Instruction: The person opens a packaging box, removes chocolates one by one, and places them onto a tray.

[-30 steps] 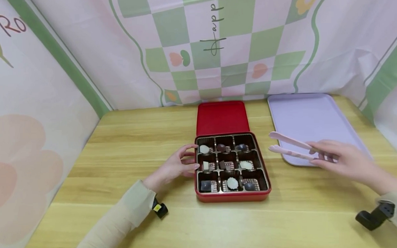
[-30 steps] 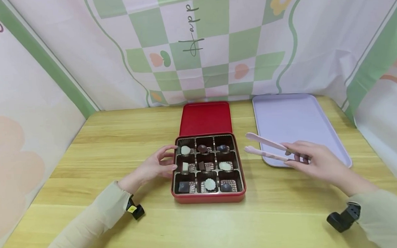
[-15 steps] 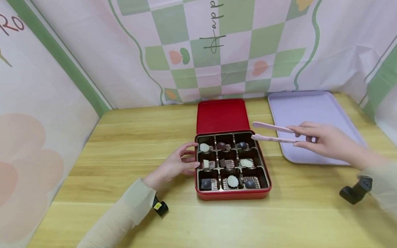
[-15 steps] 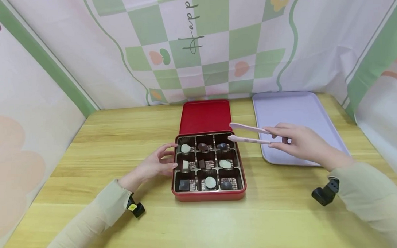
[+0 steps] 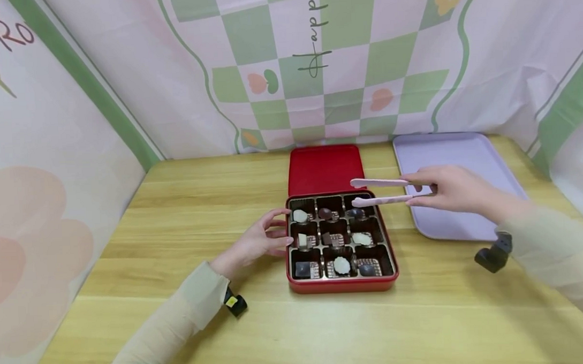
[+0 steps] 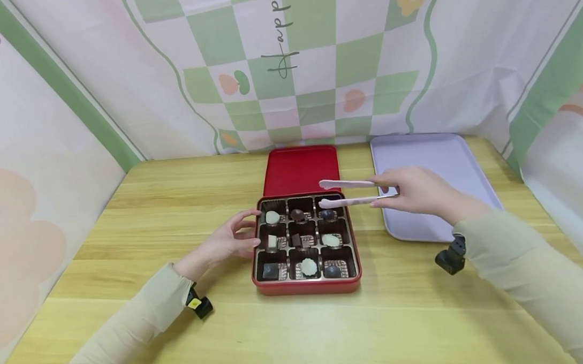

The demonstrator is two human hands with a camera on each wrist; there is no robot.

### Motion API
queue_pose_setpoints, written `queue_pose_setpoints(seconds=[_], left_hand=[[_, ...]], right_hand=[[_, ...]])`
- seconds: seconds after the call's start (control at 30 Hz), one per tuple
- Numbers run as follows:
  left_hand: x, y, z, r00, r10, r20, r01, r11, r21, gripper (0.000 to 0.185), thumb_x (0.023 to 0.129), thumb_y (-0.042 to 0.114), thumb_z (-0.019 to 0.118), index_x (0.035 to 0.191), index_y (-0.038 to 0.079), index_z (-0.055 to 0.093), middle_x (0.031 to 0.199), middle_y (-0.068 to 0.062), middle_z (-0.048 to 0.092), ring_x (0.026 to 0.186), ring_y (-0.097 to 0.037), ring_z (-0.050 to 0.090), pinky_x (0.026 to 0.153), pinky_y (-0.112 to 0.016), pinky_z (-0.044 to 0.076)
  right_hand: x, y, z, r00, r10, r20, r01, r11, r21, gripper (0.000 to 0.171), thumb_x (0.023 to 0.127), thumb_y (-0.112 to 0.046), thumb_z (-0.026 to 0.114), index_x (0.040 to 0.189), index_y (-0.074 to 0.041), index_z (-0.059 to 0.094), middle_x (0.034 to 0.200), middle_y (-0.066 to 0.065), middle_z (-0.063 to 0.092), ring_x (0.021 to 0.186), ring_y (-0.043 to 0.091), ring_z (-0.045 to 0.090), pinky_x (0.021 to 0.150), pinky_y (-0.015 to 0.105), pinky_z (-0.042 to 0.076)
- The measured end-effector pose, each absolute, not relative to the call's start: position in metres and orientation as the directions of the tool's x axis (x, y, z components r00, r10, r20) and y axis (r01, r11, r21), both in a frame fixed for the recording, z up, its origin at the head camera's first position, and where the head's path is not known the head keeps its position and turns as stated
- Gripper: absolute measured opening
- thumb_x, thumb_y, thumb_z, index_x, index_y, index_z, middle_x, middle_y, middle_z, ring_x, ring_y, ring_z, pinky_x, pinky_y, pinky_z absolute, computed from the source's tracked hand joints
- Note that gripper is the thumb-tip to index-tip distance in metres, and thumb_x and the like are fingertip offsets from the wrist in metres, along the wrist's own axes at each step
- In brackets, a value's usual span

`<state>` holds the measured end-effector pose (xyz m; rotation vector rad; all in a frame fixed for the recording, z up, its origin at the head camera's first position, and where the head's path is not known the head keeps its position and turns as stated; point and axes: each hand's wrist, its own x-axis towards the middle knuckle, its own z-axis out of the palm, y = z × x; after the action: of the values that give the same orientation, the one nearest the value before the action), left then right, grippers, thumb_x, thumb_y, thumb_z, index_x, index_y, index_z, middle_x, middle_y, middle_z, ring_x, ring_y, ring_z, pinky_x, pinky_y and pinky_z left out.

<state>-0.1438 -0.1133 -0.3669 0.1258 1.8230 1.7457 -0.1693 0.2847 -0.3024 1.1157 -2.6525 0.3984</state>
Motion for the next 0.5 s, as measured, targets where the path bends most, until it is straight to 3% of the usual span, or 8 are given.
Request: queue_pose_setpoints(seconds=[0.17,0.33,0.5], left_hand=[[-0.145,-0.113,-0.368,-0.817,0.463,-0.344,-0.326,0.121,0.937,0.066,0.087,-0.007,0.060,0.144,0.017,0.034,0.139,-0.019,0.036,0.112,-0.027,0.051,0.079,-0.047,0.059],[-0.146,-0.112,-0.371,-0.817,0.465,-0.342,-0.326,0.117,0.938,0.067,0.087,-0.007,0.060,0.143,0.018,0.035,0.139,-0.019,0.037,0.112,-0.027,0.052,0.079,-0.047,0.059],[-0.146,-0.113,-0.371,-0.821,0.458,-0.341,-0.331,0.105,0.938,0.066,0.087,-0.008,0.060,0.143,0.016,0.035,0.139,-0.019,0.037,0.112,-0.027,0.051,0.078,-0.047,0.059]], right_hand=[[-0.183,0.274,-0.292,-0.656,-0.708,0.262,-0.749,0.653,-0.111,0.041,0.068,-0.026,0.083,0.105,-0.009,0.072,0.067,-0.015,0.049,0.055,-0.006,0.031,0.045,0.015,0.032],[-0.193,0.271,-0.285,-0.591,-0.769,0.244,-0.803,0.588,-0.091,0.036,0.066,-0.024,0.084,0.097,-0.010,0.073,0.063,-0.018,0.047,0.054,-0.006,0.032,0.045,0.015,0.032],[-0.196,0.268,-0.277,-0.607,-0.777,0.164,-0.794,0.602,-0.085,0.034,0.067,-0.027,0.083,0.095,-0.010,0.074,0.063,-0.017,0.046,0.055,-0.002,0.035,0.047,0.017,0.033]])
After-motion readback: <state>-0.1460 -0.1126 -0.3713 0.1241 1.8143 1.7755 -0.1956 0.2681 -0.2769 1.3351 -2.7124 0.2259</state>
